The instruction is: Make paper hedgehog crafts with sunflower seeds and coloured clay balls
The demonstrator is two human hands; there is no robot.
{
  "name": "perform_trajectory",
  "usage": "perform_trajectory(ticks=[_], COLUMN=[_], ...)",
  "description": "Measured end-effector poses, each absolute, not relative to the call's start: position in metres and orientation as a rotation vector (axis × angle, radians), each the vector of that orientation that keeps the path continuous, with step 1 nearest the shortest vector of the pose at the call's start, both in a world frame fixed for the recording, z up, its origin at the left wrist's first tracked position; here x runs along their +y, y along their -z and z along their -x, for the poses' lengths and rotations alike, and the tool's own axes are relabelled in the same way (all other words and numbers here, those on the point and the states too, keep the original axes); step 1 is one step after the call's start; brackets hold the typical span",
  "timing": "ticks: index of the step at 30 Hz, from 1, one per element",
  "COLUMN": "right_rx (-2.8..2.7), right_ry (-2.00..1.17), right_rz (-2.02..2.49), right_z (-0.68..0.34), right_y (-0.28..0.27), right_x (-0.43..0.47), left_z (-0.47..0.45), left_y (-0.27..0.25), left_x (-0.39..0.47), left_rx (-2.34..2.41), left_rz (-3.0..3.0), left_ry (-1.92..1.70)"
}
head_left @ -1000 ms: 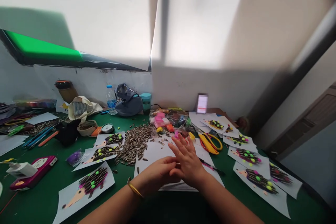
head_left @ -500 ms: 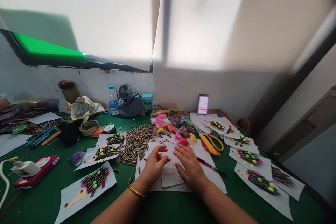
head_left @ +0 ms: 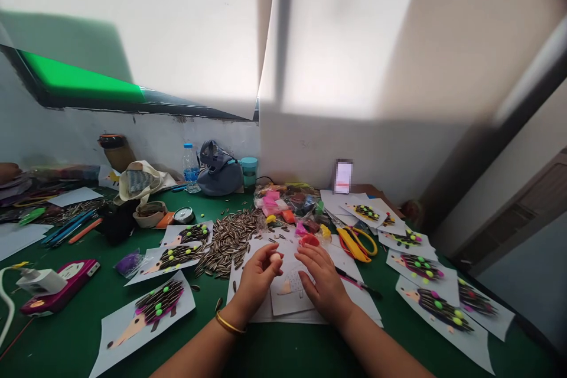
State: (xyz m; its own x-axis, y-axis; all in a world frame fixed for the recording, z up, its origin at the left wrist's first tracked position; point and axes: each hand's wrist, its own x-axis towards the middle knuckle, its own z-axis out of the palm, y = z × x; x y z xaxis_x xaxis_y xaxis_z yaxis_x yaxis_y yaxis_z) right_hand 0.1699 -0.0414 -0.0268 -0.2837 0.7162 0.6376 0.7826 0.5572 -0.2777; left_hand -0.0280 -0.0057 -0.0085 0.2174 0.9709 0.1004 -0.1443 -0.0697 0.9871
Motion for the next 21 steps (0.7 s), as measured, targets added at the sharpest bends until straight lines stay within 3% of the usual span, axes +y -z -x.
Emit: perform_trajectory(ticks=[9, 21], right_rx=[-2.029, -2.037], right_ry=[0.133, 0.092], right_rz=[1.2, 1.236], right_z=[-0.17, -0.17], right_y=[0.028, 0.028], right_x=[-0.041, -0.042], left_z=[0.035, 0.037], left_y=[0.016, 0.013], left_x=[0.003, 0.006], left_rx=[0.944, 1.039], left_rz=[-1.487, -1.328], left_ry=[-1.317, -1.301])
